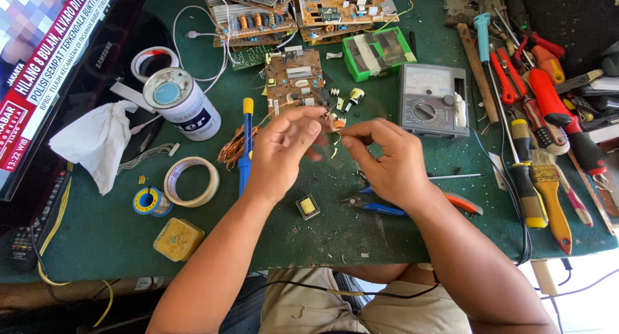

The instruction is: The person winds a thin copper wire around a small cylindrical core held in their hands. They repeatedly wrap the wire around the core, occasionally pausing to adjust the tension or position of the coil.

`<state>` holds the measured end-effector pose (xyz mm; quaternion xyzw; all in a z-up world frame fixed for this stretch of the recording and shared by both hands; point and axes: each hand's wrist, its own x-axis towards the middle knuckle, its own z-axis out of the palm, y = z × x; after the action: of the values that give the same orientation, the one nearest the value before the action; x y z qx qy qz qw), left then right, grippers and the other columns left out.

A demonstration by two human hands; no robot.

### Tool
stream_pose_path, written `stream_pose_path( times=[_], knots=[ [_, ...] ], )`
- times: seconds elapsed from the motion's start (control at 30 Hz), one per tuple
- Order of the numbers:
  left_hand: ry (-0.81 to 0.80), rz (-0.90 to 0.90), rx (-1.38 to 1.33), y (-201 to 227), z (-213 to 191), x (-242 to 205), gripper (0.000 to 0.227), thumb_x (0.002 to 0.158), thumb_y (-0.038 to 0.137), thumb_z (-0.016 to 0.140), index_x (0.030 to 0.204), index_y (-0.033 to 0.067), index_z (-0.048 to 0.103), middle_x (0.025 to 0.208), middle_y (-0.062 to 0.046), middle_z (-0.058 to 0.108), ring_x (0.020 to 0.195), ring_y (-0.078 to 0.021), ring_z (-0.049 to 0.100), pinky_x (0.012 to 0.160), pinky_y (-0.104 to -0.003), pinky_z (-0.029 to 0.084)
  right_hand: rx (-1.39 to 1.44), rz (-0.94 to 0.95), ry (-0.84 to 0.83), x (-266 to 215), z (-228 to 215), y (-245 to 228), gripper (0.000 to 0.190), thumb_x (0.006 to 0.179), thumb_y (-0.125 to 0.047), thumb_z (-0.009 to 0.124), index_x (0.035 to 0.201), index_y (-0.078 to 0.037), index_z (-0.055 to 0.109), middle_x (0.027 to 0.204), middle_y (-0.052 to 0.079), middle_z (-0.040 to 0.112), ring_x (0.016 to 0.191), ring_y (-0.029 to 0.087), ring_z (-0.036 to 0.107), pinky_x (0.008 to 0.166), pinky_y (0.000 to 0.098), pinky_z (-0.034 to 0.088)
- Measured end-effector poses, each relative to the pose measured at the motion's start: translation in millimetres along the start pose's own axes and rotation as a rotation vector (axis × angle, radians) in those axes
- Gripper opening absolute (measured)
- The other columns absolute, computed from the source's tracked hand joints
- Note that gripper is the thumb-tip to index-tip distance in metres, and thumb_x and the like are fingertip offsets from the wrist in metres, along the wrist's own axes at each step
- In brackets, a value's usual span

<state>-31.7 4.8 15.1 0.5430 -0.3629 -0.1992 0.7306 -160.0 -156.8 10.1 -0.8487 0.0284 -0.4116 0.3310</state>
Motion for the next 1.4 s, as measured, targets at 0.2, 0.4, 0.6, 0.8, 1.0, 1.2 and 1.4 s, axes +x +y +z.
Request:
stream_pose_path(
  times=[0.2, 0.4, 0.6, 0.8, 1.0, 1.2, 1.4],
  knots=[
    [-0.206, 0.377, 0.087, 9.9, -6.6, -15.6, 0.023, 0.101, 0.013, 0.071, 0.118, -0.001, 0.076, 0.056, -0.007, 0.068, 0.041, -0.0142, 0.059, 0.041, -0.024, 0.049, -0.32, -0.344, 0.077, 4.0, -7.9, 22.8, 0.007, 0.102, -0.013, 0.077, 0.106, -0.014, 0.083, 0.094, 0.004, 0.075, 0.088, 0.031, 0.071, 0.085, 0.0378, 0.06],
    [-0.237, 0.756, 0.12, 12.7, -1.8, -9.1, 0.049, 0.107, 0.026, 0.055, 0.149, 0.0005, 0.054, 0.143, -0.028, 0.065, 0.138, -0.0414, 0.062, 0.124, -0.056, 0.047, -0.353, -0.61, 0.112, 16.8, -13.2, 5.1, 0.014, 0.104, -0.002, 0.07, 0.098, -0.008, 0.082, 0.088, 0.008, 0.071, 0.074, 0.025, 0.07, 0.096, 0.0454, 0.059],
    [-0.092, 0.612, 0.696, -4.4, -9.5, 1.6, 0.032, 0.105, 0.013, 0.07, 0.137, 0.0065, 0.071, 0.127, -0.013, 0.077, 0.118, -0.0308, 0.075, 0.109, -0.046, 0.058, -0.326, -0.592, 0.09, 13.5, -11.9, -1.3, 0.011, 0.103, -0.001, 0.074, 0.099, -0.006, 0.083, 0.091, 0.008, 0.073, 0.075, 0.024, 0.072, 0.094, 0.0441, 0.062],
    [-0.058, 0.211, 0.288, -8.0, -2.2, -3.5, 0.024, 0.095, 0.016, 0.085, 0.117, 0.0083, 0.08, 0.09, -0.009, 0.081, 0.053, -0.0027, 0.045, 0.05, -0.021, 0.041, -0.273, -0.476, 0.145, 4.3, -6.3, 11.7, 0.007, 0.098, -0.002, 0.081, 0.103, -0.007, 0.084, 0.087, 0.008, 0.071, 0.076, 0.028, 0.071, 0.082, 0.0421, 0.065],
    [0.019, 0.093, 0.084, -17.0, 1.2, -4.5, 0.03, 0.088, 0.01, 0.091, 0.116, 0.0068, 0.082, 0.069, -0.004, 0.068, 0.06, -0.0023, 0.046, 0.055, -0.019, 0.042, -0.118, -0.327, 0.109, 8.4, -7.7, -4.8, 0.01, 0.094, 0.0, 0.085, 0.102, -0.006, 0.083, 0.087, 0.008, 0.075, 0.081, 0.033, 0.076, 0.084, 0.0465, 0.066],
    [0.005, 0.084, 0.022, -26.6, 4.4, -2.8, 0.038, 0.086, 0.012, 0.093, 0.121, 0.0051, 0.078, 0.099, -0.012, 0.081, 0.065, -0.0009, 0.048, 0.057, -0.018, 0.041, -0.103, -0.319, 0.12, 3.3, -3.4, 2.9, 0.008, 0.094, -0.003, 0.084, 0.1, -0.006, 0.082, 0.082, 0.008, 0.073, 0.082, 0.036, 0.074, 0.091, 0.0494, 0.064],
    [-0.004, 0.117, 0.087, -15.3, 8.3, -5.9, 0.054, 0.087, 0.012, 0.092, 0.135, 0.0048, 0.068, 0.104, -0.013, 0.082, 0.064, -0.0016, 0.045, 0.059, -0.018, 0.04, -0.079, -0.339, 0.108, 1.5, -2.5, 3.8, 0.008, 0.094, 0.0, 0.082, 0.097, -0.007, 0.081, 0.077, 0.007, 0.07, 0.074, 0.032, 0.071, 0.093, 0.0477, 0.064]
  ],
)
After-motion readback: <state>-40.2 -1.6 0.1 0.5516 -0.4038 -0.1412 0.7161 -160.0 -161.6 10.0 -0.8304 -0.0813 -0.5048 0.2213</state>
